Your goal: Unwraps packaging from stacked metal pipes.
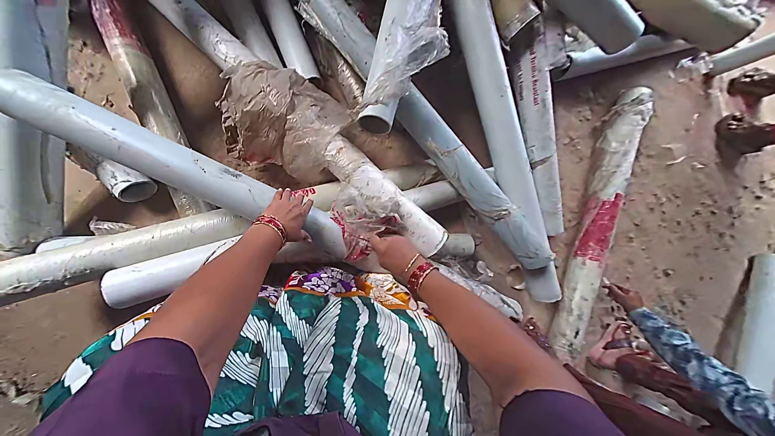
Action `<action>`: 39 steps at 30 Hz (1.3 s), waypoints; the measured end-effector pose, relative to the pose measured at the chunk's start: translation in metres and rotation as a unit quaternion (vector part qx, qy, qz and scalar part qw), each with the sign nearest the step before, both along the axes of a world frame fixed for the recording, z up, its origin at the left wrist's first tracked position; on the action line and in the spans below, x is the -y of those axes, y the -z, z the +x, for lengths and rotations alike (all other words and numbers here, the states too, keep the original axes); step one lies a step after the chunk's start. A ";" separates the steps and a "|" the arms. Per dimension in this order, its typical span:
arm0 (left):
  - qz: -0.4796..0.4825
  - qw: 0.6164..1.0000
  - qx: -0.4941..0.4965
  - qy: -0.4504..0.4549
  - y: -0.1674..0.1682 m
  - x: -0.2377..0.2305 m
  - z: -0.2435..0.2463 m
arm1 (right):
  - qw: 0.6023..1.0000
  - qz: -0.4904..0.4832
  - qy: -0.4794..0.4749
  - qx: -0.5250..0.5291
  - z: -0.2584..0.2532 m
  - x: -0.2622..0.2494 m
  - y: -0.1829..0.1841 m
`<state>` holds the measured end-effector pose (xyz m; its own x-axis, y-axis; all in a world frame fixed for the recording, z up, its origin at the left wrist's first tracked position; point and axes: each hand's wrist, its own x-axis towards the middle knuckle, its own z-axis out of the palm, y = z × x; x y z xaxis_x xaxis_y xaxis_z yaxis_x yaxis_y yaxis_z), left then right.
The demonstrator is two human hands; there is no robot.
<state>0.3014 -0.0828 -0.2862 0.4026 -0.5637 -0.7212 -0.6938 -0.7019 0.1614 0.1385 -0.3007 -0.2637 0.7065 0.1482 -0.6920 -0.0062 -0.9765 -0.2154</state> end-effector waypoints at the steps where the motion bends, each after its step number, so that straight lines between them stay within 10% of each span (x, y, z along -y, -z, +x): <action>1: 0.002 1.000 -0.002 0.000 0.001 -0.001 0.001 | 1.000 0.002 0.011 -0.014 -0.005 0.006 0.000; 15: 0.022 1.000 0.003 0.009 0.003 0.007 0.006 | 0.981 -0.132 0.121 -0.070 -0.177 0.138 -0.018; 17: 0.030 0.999 0.011 -0.003 0.001 0.009 -0.002 | 0.974 -0.113 0.185 0.068 -0.179 0.136 -0.022; 20: 0.023 0.999 0.024 -0.033 0.004 0.007 -0.022 | 0.945 0.058 0.185 0.265 -0.125 0.090 -0.024; 23: 0.018 0.998 0.032 -0.054 0.005 0.011 -0.026 | 0.956 0.189 0.120 0.191 -0.040 0.026 -0.031; 31: 0.017 0.998 0.003 -0.067 0.007 0.012 -0.018 | 0.999 0.001 0.026 -0.043 0.068 -0.029 0.004; 39: -0.013 0.996 -0.017 -0.088 0.011 0.000 -0.010 | 0.988 0.006 -0.119 0.103 0.038 -0.026 -0.012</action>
<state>0.2912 -0.0830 -0.2971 0.4720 -0.5056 -0.7222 -0.5543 -0.8072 0.2028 0.1763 -0.2747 -0.2521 0.7765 0.3340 -0.5343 0.2680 -0.9425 -0.1998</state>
